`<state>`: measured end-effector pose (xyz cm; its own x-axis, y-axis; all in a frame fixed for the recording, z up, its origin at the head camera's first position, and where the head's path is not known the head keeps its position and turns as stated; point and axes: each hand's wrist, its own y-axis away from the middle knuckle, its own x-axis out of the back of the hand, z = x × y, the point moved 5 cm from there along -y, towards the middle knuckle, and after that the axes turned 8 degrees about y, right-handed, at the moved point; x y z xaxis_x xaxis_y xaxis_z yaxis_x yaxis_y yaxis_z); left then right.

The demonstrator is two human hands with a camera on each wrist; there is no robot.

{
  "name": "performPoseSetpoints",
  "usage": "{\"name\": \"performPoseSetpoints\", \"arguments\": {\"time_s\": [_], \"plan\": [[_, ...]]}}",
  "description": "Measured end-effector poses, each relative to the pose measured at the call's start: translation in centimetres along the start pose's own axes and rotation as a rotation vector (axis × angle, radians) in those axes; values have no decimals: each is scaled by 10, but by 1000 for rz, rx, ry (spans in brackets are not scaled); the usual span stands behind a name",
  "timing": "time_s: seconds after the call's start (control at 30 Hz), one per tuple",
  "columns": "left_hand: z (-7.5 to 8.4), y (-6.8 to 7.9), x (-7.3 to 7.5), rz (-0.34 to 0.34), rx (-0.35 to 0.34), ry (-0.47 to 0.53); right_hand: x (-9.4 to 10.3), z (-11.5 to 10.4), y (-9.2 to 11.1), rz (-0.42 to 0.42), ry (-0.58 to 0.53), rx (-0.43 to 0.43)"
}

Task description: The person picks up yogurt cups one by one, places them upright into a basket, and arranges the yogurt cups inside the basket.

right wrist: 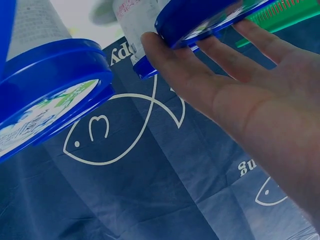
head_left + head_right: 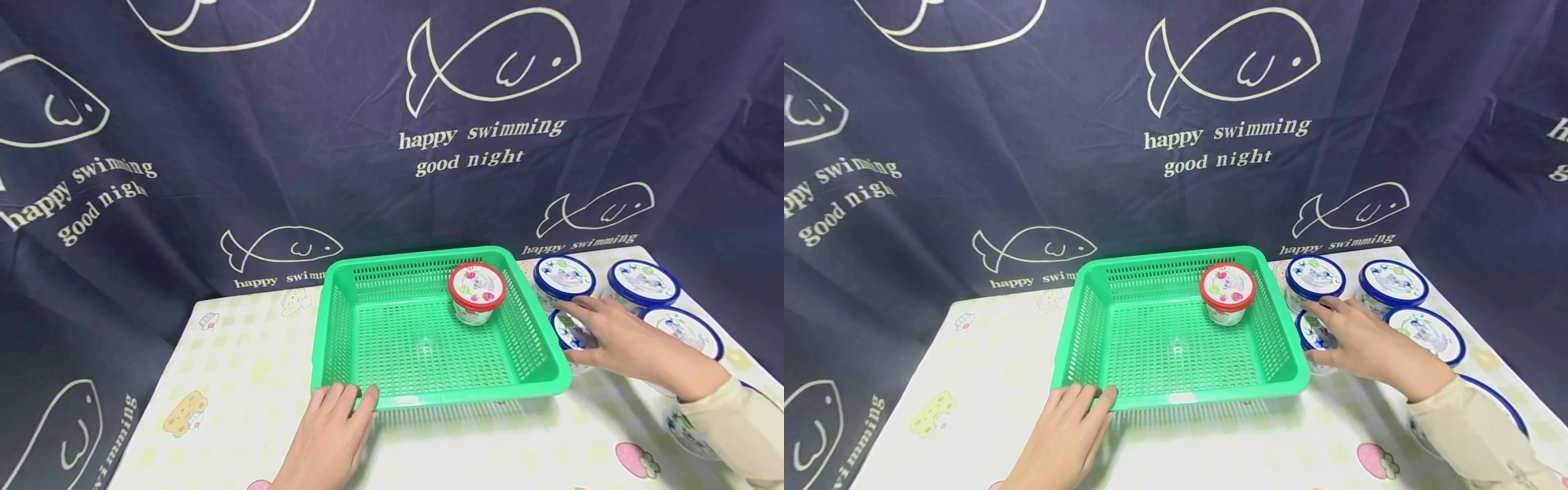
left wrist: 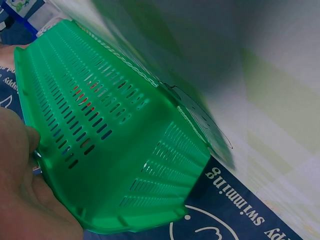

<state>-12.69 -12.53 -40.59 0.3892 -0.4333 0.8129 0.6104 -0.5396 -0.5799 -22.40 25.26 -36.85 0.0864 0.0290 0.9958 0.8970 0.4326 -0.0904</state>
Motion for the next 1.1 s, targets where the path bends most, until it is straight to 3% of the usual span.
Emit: {"name": "performPoseSetpoints", "arguments": {"time_s": [0.13, 0.47, 0.77, 1.1], "plan": [[0, 0, 0, -16, 10, 4, -2, 0, 0, -34, -4, -21], [0, 0, 0, -15, 10, 1, -4, 1, 0, -25, -5, -8], [0, -1, 1, -6, 4, -7, 8, 0, 1, 57, 20, 17], [0, 0, 1, 2, 3, 1, 27, 1, 5, 112, 11, -79]]}}
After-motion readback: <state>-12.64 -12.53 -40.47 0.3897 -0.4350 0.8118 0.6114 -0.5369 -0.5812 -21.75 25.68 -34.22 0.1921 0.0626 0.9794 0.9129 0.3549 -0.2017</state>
